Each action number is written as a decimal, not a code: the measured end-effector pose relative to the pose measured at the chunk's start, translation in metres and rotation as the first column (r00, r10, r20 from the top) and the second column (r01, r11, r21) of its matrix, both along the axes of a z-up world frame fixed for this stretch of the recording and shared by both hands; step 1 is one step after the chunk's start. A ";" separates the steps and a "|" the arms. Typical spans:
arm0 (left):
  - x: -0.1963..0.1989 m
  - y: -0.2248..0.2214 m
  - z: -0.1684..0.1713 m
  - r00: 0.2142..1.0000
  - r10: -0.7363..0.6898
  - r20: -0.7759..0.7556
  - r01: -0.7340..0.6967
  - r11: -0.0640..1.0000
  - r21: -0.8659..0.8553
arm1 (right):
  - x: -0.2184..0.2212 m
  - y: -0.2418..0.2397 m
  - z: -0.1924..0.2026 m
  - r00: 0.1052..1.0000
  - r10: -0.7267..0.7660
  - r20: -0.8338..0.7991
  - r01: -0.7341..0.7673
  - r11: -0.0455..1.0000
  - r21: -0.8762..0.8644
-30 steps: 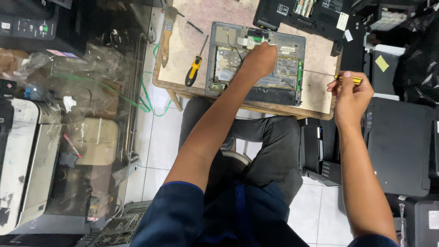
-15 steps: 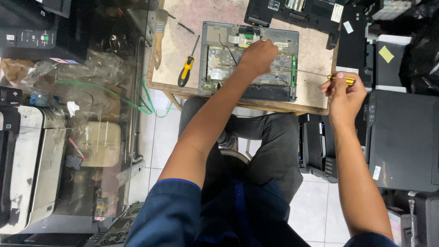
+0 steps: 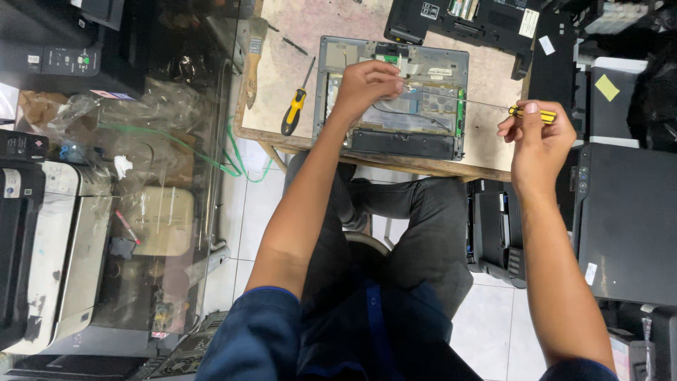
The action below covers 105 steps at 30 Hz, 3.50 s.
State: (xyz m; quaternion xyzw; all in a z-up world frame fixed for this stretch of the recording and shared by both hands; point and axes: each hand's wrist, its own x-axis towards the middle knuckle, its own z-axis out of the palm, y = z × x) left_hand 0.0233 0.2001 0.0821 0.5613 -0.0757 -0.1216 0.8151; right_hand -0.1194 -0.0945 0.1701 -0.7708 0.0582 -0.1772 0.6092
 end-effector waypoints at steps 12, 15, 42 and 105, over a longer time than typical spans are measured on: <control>0.002 0.007 -0.035 0.991 -0.134 -0.026 0.094 0.805 -0.586 | -0.005 0.042 0.040 0.983 0.034 0.179 -0.051 0.994 0.093; 0.001 0.008 -0.034 0.993 -0.116 -0.026 0.078 0.801 -0.594 | -0.008 0.042 0.041 0.978 0.044 0.203 -0.069 0.991 0.118; -0.016 0.014 0.003 0.989 -0.003 0.148 0.056 0.933 -0.355 | -0.007 0.053 0.036 0.996 -0.092 0.009 0.079 0.893 0.444; -0.007 0.001 -0.035 0.752 -0.391 0.530 -0.482 0.222 0.848 | 0.182 0.031 0.013 0.958 0.264 0.114 -0.131 0.755 -0.643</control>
